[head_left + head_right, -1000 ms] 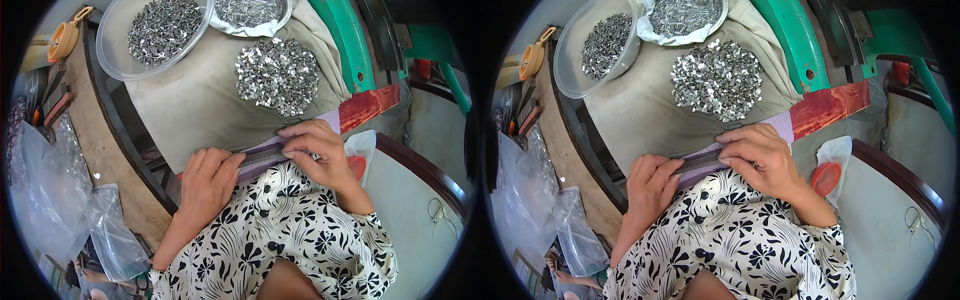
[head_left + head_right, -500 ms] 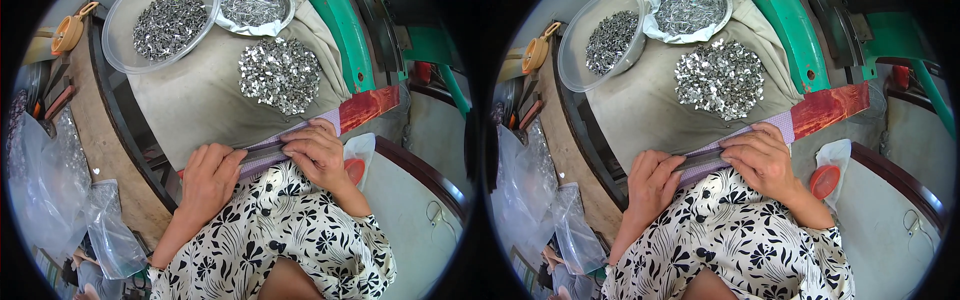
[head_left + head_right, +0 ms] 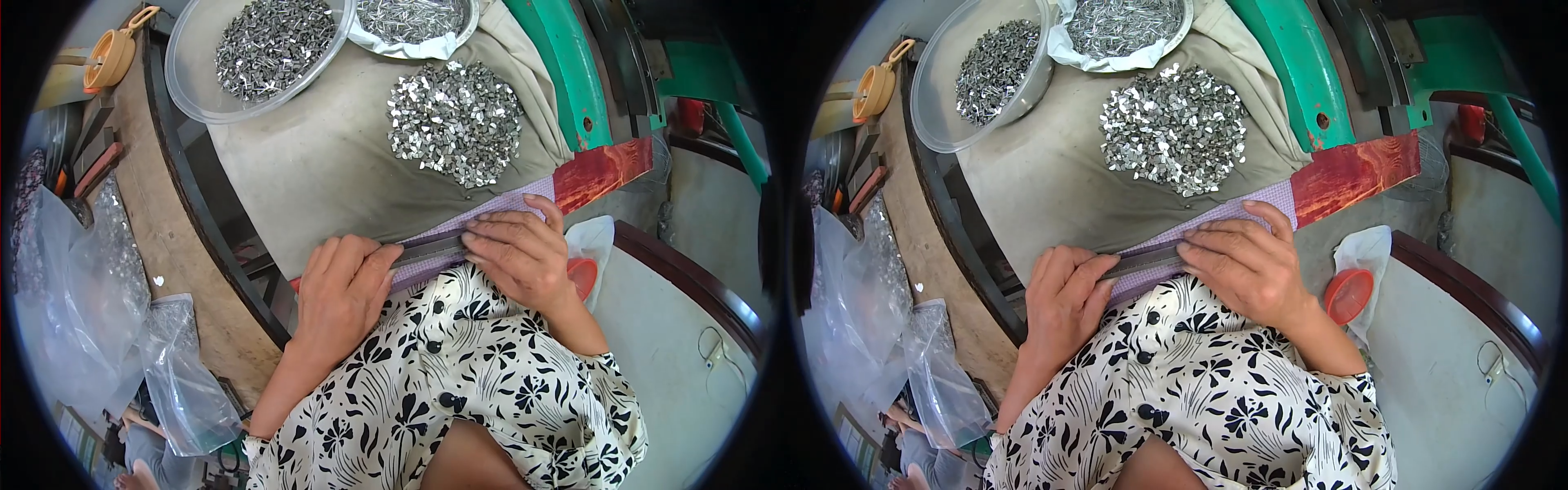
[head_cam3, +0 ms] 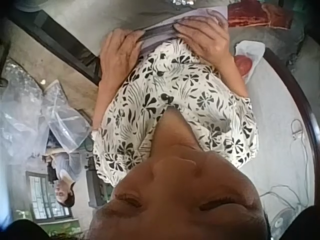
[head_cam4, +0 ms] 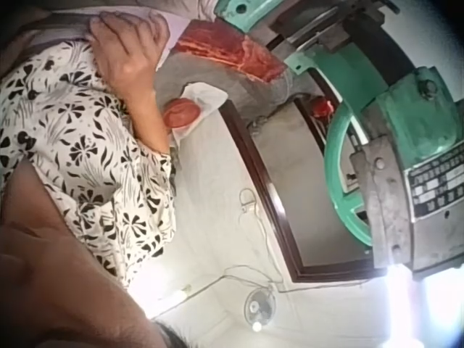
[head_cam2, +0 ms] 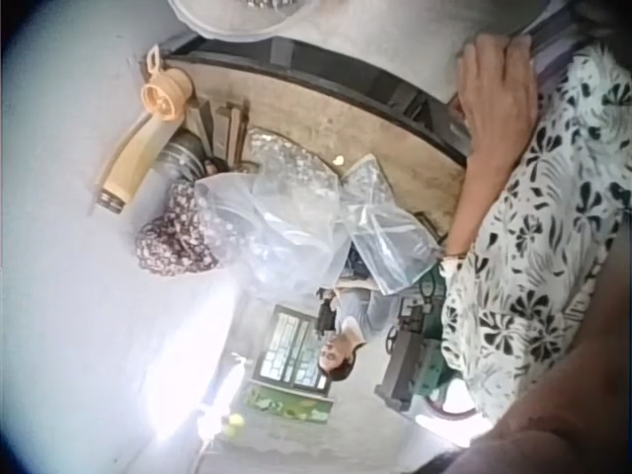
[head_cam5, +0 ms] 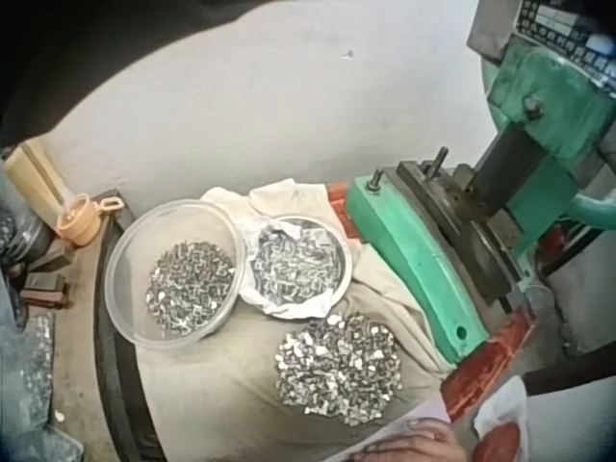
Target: Picking small metal pieces from bowls and manually arranging them on a strip before using a press machine.
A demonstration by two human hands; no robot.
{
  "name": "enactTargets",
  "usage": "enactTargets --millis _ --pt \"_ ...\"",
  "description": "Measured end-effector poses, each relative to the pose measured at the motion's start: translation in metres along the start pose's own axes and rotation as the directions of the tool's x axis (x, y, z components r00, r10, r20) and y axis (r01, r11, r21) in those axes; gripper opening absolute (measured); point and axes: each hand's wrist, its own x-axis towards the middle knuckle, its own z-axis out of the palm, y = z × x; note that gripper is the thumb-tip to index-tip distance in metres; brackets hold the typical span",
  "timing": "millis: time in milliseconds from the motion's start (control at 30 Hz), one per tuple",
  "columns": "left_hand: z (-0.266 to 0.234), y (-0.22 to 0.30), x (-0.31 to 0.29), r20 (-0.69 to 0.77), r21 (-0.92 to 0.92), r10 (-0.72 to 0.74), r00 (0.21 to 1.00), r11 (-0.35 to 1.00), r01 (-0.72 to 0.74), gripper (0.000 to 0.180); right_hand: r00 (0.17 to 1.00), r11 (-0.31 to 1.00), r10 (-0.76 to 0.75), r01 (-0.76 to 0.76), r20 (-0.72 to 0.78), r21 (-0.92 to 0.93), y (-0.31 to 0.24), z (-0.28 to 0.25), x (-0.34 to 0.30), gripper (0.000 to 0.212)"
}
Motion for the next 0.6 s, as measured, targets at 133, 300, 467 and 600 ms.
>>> enactTargets --millis 133,300,467,600 --pt "0.000 0.000 0.000 -0.005 0.004 0.006 1.000 1.000 -0.006 0.033 0.997 0.996 0.075 -0.075 0.013 0.052 0.003 -0.004 -0.002 0.037" --pt "0.000 -0.001 -0.001 -0.004 0.018 0.006 1.000 1.000 -0.006 0.033 0.999 0.996 0.024 -0.020 -0.044 0.082 0.003 0.000 0.002 0.037" --pt "-0.002 -0.005 -0.005 0.035 0.041 0.032 0.999 0.999 -0.033 0.033 0.988 0.984 0.143 -0.136 -0.054 0.118 0.009 -0.001 0.005 0.025" --pt "-0.005 -0.004 -0.008 0.048 0.052 0.021 0.999 0.998 -0.024 0.033 1.000 0.999 0.030 -0.030 0.008 0.022 0.012 -0.001 0.019 0.021"
